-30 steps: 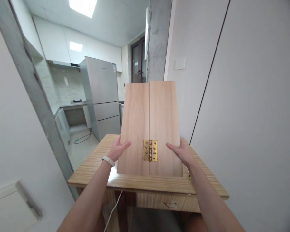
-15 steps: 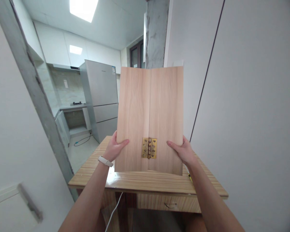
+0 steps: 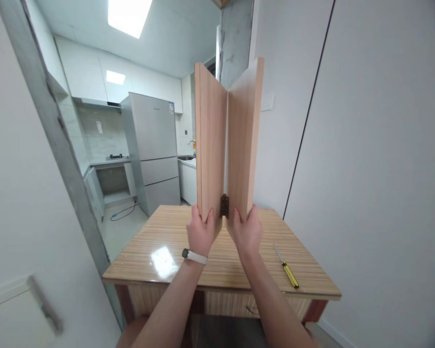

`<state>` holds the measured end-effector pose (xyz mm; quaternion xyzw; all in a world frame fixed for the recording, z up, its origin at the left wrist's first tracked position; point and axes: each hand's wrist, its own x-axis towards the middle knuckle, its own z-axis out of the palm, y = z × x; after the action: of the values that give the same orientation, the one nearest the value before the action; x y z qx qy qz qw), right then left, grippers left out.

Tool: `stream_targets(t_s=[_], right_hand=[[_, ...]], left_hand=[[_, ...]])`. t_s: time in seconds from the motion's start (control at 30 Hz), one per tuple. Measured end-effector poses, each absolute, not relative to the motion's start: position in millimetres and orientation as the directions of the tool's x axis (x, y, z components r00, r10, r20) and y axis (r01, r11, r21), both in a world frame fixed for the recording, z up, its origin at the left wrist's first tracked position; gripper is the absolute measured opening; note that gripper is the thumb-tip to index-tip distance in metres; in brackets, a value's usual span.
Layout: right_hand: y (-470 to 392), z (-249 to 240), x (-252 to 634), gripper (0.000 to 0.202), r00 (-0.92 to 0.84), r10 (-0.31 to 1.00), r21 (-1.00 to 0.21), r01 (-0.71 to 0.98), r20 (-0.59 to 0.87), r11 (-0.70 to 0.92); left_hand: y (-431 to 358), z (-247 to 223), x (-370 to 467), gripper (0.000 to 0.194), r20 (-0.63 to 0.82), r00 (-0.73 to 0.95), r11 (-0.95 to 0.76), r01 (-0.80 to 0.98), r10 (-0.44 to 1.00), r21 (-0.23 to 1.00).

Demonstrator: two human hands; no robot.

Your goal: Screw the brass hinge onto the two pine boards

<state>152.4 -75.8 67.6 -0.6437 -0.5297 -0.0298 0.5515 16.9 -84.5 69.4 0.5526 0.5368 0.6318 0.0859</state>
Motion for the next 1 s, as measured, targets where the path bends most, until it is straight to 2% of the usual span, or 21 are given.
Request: stream_targets(t_s=[0.1,0.2,0.27,0.37,0.5,0.8,1.0], right_hand=[[-78,68,142,0.043,0.427,0.641,-0.660,0.732,0.638,0.169],[-79,72,153,0.046,0.421,0.671,-0.693,0.693,0.610,0.196],[-78,75,170,0.047,0.429,0.686,-0.735,0.637,0.588,0.231],[-74,78,202,0.048,0.380,0.704,-0.773,0.503,0.599,0.386],[-68,77,237,0.058,0.287,0.749,-0.793,0.350,0.597,0.498],[-66,71,263,0.071,0.132,0.887,-0.897,0.062,0.443,0.438],[-64,72,266,0.067,0.063,0.904,-0.902,-0.060,0.423,0.427]], left_hand=[[-86,67,27,0.039,0.623,-0.378,-0.402,0.517,0.685,0.756],[-86,69,18,0.036,0.630,-0.374,-0.432,0.490,0.681,0.757],[-84,73,3,0.033,0.641,-0.359,-0.477,0.449,0.678,0.756],[-79,77,-28,0.034,0.652,-0.321,-0.532,0.390,0.687,0.752],[-71,79,-64,0.042,0.632,-0.242,-0.574,0.272,0.736,0.772],[-64,72,-91,0.067,0.510,-0.091,-0.512,0.011,0.855,0.859],[-64,68,-90,0.072,0.453,-0.053,-0.456,-0.083,0.890,0.886]])
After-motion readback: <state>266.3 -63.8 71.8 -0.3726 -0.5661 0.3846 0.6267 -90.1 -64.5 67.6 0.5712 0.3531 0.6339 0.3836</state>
